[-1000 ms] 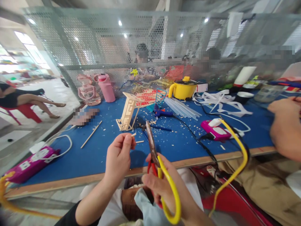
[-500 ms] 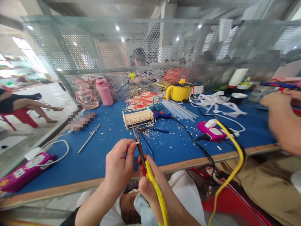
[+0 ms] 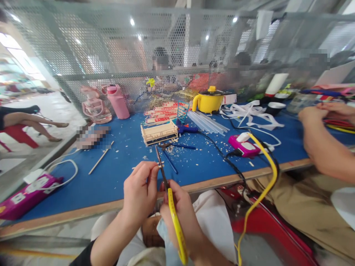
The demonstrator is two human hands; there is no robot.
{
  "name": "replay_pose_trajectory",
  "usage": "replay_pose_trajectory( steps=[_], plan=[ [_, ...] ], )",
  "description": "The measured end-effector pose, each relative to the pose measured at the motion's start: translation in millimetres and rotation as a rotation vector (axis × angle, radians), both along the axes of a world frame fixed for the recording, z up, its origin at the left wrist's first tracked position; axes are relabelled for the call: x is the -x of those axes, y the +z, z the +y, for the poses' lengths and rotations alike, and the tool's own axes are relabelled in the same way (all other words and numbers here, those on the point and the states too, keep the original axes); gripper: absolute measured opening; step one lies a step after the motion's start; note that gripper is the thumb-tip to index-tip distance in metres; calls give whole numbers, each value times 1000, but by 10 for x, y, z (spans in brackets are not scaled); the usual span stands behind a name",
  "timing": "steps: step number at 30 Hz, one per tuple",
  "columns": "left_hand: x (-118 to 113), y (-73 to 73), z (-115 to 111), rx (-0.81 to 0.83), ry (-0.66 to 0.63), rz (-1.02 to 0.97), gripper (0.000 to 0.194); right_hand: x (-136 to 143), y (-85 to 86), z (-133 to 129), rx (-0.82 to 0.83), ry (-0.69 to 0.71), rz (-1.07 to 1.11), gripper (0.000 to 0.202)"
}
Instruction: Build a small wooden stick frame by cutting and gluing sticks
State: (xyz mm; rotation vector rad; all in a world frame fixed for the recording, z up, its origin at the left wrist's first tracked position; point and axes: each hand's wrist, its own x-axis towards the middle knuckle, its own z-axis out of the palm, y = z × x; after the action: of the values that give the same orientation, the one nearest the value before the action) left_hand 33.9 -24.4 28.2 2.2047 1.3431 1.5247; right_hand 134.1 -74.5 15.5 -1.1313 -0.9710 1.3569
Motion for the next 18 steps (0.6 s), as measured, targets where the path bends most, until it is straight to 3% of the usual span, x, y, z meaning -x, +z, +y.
replay_pose_trajectory(
  steps=[4, 11, 15, 18],
  plan=[
    [-46, -101, -39, 45, 36, -1, 19, 74, -107, -45, 11, -45, 47, 20],
    [38, -261, -135, 184, -109, -95, 18, -44, -336, -131, -72, -28, -157, 30],
    [74, -227, -158, 224, -128, -119, 23, -88, -294, -127, -58, 26, -263, 29],
    [79, -172, -168, 263, -140, -180, 28, -98, -226, -121, -64, -34, -322, 37]
  ],
)
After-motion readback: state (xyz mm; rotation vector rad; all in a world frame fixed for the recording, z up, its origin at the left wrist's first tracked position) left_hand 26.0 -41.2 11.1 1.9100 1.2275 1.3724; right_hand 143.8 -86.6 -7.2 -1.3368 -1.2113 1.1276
